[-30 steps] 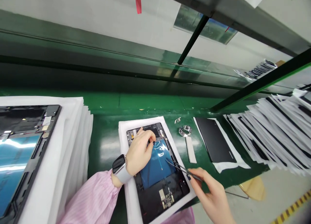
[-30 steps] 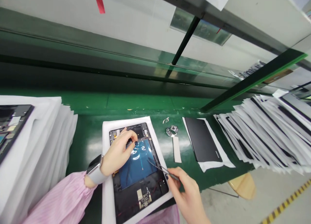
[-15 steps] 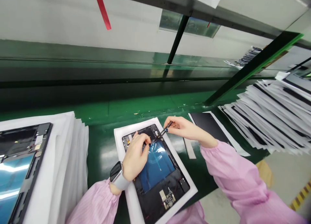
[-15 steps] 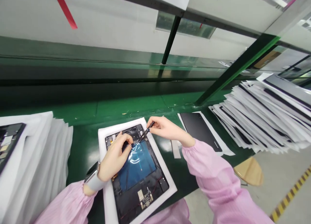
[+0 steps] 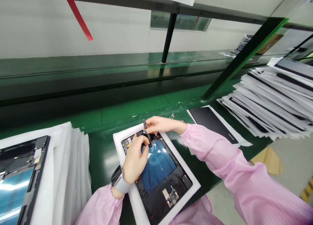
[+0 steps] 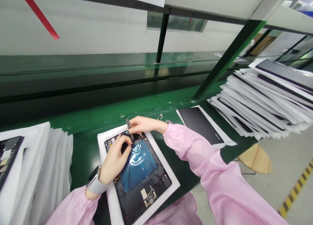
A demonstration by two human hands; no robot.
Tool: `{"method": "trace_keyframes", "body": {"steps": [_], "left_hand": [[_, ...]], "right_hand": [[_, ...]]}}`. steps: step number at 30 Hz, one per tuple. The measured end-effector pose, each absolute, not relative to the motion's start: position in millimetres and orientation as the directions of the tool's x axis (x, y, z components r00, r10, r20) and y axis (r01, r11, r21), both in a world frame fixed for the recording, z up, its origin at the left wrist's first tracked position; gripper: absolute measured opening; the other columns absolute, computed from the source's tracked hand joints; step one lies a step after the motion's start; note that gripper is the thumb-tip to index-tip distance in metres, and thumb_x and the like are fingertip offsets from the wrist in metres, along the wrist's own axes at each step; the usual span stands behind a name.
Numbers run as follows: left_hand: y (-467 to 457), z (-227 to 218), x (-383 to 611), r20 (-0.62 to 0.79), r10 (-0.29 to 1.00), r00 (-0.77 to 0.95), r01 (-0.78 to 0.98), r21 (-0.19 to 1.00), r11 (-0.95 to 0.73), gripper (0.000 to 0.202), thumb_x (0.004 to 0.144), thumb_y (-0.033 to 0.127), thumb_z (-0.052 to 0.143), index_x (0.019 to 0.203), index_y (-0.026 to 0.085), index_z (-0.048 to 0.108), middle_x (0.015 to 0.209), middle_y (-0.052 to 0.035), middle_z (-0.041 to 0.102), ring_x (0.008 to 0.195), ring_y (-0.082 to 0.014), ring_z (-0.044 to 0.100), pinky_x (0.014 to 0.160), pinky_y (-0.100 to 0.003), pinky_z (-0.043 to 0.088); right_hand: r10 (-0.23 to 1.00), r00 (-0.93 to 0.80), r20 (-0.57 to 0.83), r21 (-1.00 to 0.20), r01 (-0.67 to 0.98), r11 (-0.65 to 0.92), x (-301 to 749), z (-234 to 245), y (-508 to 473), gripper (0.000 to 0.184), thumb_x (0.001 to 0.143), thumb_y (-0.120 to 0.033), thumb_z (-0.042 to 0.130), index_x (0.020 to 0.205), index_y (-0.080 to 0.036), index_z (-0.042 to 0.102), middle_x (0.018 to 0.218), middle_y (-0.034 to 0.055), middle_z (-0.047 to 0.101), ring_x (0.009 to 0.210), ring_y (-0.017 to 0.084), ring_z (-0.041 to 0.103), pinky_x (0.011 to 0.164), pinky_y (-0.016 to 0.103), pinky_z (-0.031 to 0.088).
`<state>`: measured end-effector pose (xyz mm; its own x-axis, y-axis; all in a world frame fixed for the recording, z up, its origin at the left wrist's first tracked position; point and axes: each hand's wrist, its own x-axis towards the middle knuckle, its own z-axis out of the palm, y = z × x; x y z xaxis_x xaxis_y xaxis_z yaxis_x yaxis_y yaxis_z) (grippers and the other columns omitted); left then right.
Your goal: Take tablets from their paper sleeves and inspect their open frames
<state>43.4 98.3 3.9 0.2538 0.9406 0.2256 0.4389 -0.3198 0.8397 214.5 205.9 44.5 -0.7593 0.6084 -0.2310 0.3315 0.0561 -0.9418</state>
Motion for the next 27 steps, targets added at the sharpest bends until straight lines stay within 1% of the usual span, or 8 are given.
{"method": "trace_keyframes", "body": {"steps": [4,7,10,13,17,19,22,27], "left_hand": [[98.1,4.0,43.7,0.225,0.941,0.252,0.435,0.842,-0.318,0.015,0.085,0.011,0.044,0.082,0.026,0.046,0.081,0.0013,0.057,0.082,-0.0200,0.059,0.114,-0.056,0.029],[97.9,3.9,43.5,0.224,0.942,0.252,0.438,0.841,-0.317,0.015,0.085,0.011,0.044,0.082,0.025,0.046,0.081,0.0015,0.057,0.082,-0.0194,0.060,0.115,-0.055,0.029],[97.9,3.6,43.1,0.226,0.941,0.252,0.449,0.834,-0.320,0.015,0.085,0.011,0.044,0.082,0.025,0.046,0.081,0.0018,0.057,0.081,-0.0190,0.059,0.114,-0.056,0.029],[98.1,4.1,42.9,0.237,0.935,0.262,0.469,0.816,-0.338,0.016,0.085,0.010,0.044,0.083,0.025,0.047,0.081,0.0017,0.058,0.081,-0.0194,0.060,0.113,-0.057,0.031],[97.0,7.1,43.3,0.257,0.921,0.291,0.521,0.765,-0.378,0.017,0.085,0.009,0.046,0.089,0.024,0.051,0.092,-0.0036,0.061,0.094,-0.0247,0.058,0.096,-0.051,0.045],[95.9,9.0,43.8,0.259,0.910,0.322,0.535,0.744,-0.401,0.017,0.086,0.010,0.048,0.093,0.024,0.054,0.100,-0.0060,0.062,0.102,-0.0270,0.055,0.091,-0.048,0.047],[94.7,11.1,44.7,0.255,0.889,0.380,0.553,0.708,-0.439,0.019,0.085,0.010,0.053,0.097,0.023,0.060,0.106,-0.0075,0.061,0.108,-0.0284,0.054,0.094,-0.048,0.046],[94.6,11.4,45.8,0.268,0.869,0.416,0.593,0.645,-0.483,0.026,0.084,0.010,0.057,0.106,0.022,0.067,0.115,-0.0093,0.061,0.115,-0.0306,0.052,0.100,-0.051,0.044]], "right_hand": [[0.627,-0.744,-0.230,-0.943,0.331,0.046,226.8,41.3,201.4,0.030,0.082,-0.042,0.066,0.080,-0.014,0.057,0.056,-0.0079,0.048,0.047,0.006,0.038,0.044,0.019,0.030],[0.627,-0.739,-0.245,-0.938,0.345,0.040,231.2,42.4,200.4,0.028,0.084,-0.041,0.064,0.082,-0.013,0.057,0.056,-0.0077,0.049,0.045,0.005,0.036,0.042,0.019,0.027],[0.623,-0.735,-0.267,-0.927,0.372,0.042,226.5,43.0,201.6,0.021,0.088,-0.032,0.060,0.077,-0.015,0.055,0.056,-0.0072,0.052,0.043,0.005,0.040,0.042,0.019,0.031],[0.603,-0.740,-0.298,-0.914,0.404,0.044,219.5,43.7,206.1,0.019,0.089,-0.022,0.057,0.072,-0.016,0.053,0.054,-0.0064,0.054,0.041,0.006,0.045,0.041,0.018,0.035],[0.579,-0.746,-0.330,-0.902,0.429,0.039,219.7,47.2,210.4,0.020,0.088,-0.018,0.058,0.069,-0.015,0.054,0.049,-0.0068,0.053,0.039,0.006,0.047,0.040,0.017,0.036],[0.585,-0.742,-0.327,-0.906,0.422,0.029,223.3,49.5,206.7,0.020,0.089,-0.018,0.056,0.069,-0.015,0.054,0.048,-0.0075,0.051,0.038,0.006,0.046,0.040,0.017,0.035],[0.624,-0.725,-0.293,-0.922,0.388,0.017,229.4,52.4,193.0,0.019,0.092,-0.022,0.052,0.073,-0.016,0.054,0.050,-0.0072,0.051,0.040,0.006,0.045,0.040,0.017,0.035],[0.752,-0.634,-0.180,-0.951,0.307,0.032,241.2,50.9,168.4,0.028,0.090,-0.041,0.061,0.076,-0.017,0.053,0.056,-0.0055,0.054,0.046,0.008,0.048,0.045,0.020,0.038]]}}
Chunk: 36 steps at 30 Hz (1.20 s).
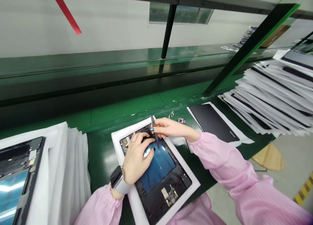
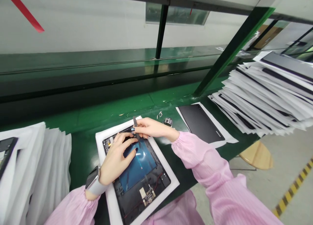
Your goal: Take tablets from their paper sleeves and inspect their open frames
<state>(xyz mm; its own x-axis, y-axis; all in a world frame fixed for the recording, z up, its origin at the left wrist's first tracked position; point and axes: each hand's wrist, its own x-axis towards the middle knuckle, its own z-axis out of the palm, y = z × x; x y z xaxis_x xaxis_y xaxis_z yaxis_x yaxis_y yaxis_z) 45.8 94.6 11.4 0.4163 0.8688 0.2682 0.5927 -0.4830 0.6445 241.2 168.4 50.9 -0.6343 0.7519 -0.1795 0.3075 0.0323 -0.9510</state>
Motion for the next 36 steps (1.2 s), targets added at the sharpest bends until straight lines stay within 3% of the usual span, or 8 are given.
{"method": "trace_keyframes", "body": {"steps": [4,9,21,36], "left_hand": [[94.4,10.1,45.2,0.253,0.875,0.412,0.594,0.654,-0.469,0.026,0.086,0.010,0.055,0.106,0.021,0.066,0.112,-0.0089,0.061,0.112,-0.0294,0.052,0.102,-0.053,0.041],[95.0,9.8,44.5,0.233,0.899,0.370,0.554,0.721,-0.416,0.021,0.087,0.008,0.051,0.101,0.020,0.062,0.108,-0.0087,0.062,0.108,-0.0274,0.055,0.099,-0.052,0.043],[96.1,9.1,44.1,0.258,0.914,0.313,0.482,0.786,-0.387,0.026,0.081,0.002,0.042,0.093,0.023,0.053,0.101,-0.0062,0.063,0.103,-0.0247,0.060,0.106,-0.055,0.038],[95.5,12.6,45.3,0.259,0.886,0.384,0.549,0.708,-0.445,0.021,0.083,0.011,0.057,0.098,0.024,0.062,0.106,-0.0052,0.065,0.107,-0.0268,0.059,0.111,-0.059,0.032]], "right_hand": [[0.868,-0.488,-0.094,-0.965,0.259,0.040,252.7,43.1,161.7,0.037,0.090,-0.055,0.056,0.085,-0.018,0.051,0.060,-0.0061,0.049,0.048,0.008,0.045,0.045,0.021,0.035],[0.875,-0.475,-0.094,-0.962,0.270,0.043,255.9,34.4,165.1,0.043,0.087,-0.060,0.057,0.089,-0.017,0.054,0.060,-0.0049,0.052,0.048,0.009,0.046,0.043,0.021,0.034],[0.802,-0.565,-0.192,-0.937,0.349,0.022,237.7,36.0,181.2,0.032,0.088,-0.047,0.061,0.079,-0.018,0.051,0.056,-0.0056,0.056,0.043,0.008,0.047,0.041,0.020,0.034],[0.834,-0.511,-0.209,-0.956,0.285,-0.064,240.7,30.6,151.1,0.041,0.083,-0.055,0.065,0.077,-0.017,0.055,0.058,-0.0047,0.053,0.047,0.009,0.045,0.046,0.022,0.034]]}}
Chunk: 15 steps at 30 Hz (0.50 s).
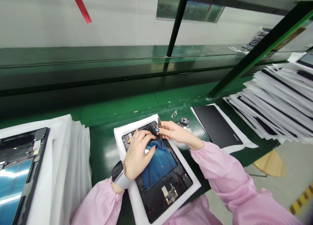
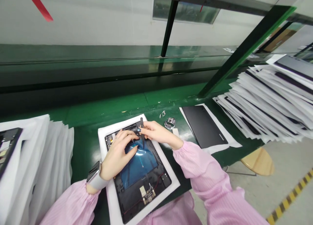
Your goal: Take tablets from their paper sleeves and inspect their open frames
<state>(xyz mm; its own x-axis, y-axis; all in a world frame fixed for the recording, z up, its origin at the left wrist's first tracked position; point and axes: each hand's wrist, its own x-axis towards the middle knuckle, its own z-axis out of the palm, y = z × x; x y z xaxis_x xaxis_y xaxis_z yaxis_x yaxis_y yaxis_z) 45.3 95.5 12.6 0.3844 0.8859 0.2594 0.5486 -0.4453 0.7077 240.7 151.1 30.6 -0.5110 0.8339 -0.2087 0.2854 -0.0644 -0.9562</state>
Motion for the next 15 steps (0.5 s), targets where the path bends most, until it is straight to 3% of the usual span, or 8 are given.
{"method": "trace_keyframes", "body": {"steps": [5,10,15], "left_hand": [[97.1,13.7,41.9,0.218,0.858,0.465,0.537,0.702,-0.469,0.020,0.083,0.009,0.055,0.084,0.026,0.065,0.107,-0.0038,0.064,0.112,-0.0261,0.057,0.114,-0.064,0.023],[96.1,21.3,36.2,0.211,0.821,0.530,0.458,0.744,-0.487,0.019,0.078,0.007,0.053,0.078,0.025,0.058,0.098,-0.0013,0.066,0.110,-0.0243,0.058,0.116,-0.065,0.016],[90.5,25.1,27.9,0.261,0.797,0.544,0.419,0.738,-0.529,0.024,0.080,0.002,0.044,0.070,0.024,0.050,0.084,-0.0005,0.057,0.093,-0.0196,0.058,0.111,-0.053,0.031]], "right_hand": [[0.861,-0.471,-0.192,-0.977,0.174,-0.123,246.2,31.4,140.0,0.043,0.079,-0.058,0.069,0.078,-0.016,0.058,0.057,-0.0053,0.051,0.045,0.008,0.043,0.044,0.022,0.033],[0.965,-0.232,-0.119,-0.993,0.030,-0.115,263.4,28.3,128.5,0.039,0.085,-0.058,0.062,0.080,-0.020,0.054,0.057,-0.0051,0.050,0.045,0.010,0.044,0.044,0.024,0.034],[0.993,-0.054,-0.106,-0.993,-0.047,-0.109,282.6,11.3,121.5,0.038,0.085,-0.057,0.063,0.082,-0.020,0.055,0.059,-0.0039,0.052,0.047,0.011,0.050,0.045,0.024,0.038]]}}
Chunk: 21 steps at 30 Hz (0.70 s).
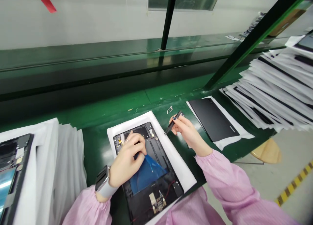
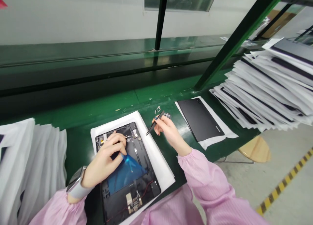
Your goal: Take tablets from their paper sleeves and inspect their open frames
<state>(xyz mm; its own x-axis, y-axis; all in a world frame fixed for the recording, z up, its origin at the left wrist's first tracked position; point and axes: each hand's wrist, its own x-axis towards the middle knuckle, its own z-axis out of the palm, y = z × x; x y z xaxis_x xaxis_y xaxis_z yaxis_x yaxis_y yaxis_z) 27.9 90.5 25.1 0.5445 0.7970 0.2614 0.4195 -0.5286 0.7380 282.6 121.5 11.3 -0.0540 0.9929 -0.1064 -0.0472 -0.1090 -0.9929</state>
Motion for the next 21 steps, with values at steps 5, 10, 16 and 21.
{"method": "trace_keyframes", "body": {"steps": [5,10,16,21], "left_hand": [[88.5,24.7,19.7,0.268,0.854,0.447,0.365,0.816,-0.448,0.025,0.088,0.007,0.044,0.071,0.024,0.050,0.084,-0.0012,0.053,0.087,-0.0190,0.055,0.086,-0.038,0.046],[84.6,29.0,14.5,0.292,0.836,0.465,0.454,0.731,-0.509,0.030,0.082,-0.003,0.039,0.074,0.024,0.051,0.087,-0.0018,0.052,0.094,-0.0203,0.055,0.087,-0.038,0.044],[75.9,16.0,-2.4,0.297,0.846,0.443,0.494,0.707,-0.507,0.029,0.086,-0.002,0.044,0.079,0.023,0.056,0.096,-0.0037,0.058,0.108,-0.0213,0.056,0.104,-0.046,0.038],[74.9,5.8,-6.4,0.349,0.812,0.468,0.416,0.724,-0.551,0.027,0.085,-0.001,0.050,0.080,0.024,0.059,0.097,-0.0005,0.074,0.108,-0.0207,0.062,0.100,-0.043,0.041]], "right_hand": [[0.998,-0.010,-0.062,-0.996,-0.062,-0.063,283.1,2.9,115.3,0.036,0.089,-0.055,0.057,0.102,-0.021,0.058,0.078,0.0018,0.064,0.055,0.014,0.061,0.051,0.027,0.048],[0.990,-0.015,0.142,-0.958,0.249,0.141,283.9,7.0,112.1,0.020,0.093,-0.034,0.058,0.106,-0.022,0.066,0.102,0.0079,0.068,0.078,0.019,0.066,0.065,0.032,0.053],[0.904,-0.385,0.187,-0.398,0.812,0.428,299.8,4.4,110.4,0.038,0.091,-0.004,0.041,0.112,-0.020,0.069,0.119,0.0132,0.064,0.108,0.030,0.062,0.086,0.049,0.056],[0.871,-0.442,0.214,-0.362,0.792,0.491,290.3,22.6,111.1,0.047,0.088,0.002,0.038,0.116,-0.020,0.068,0.122,0.0139,0.061,0.113,0.030,0.058,0.094,0.053,0.053]]}}
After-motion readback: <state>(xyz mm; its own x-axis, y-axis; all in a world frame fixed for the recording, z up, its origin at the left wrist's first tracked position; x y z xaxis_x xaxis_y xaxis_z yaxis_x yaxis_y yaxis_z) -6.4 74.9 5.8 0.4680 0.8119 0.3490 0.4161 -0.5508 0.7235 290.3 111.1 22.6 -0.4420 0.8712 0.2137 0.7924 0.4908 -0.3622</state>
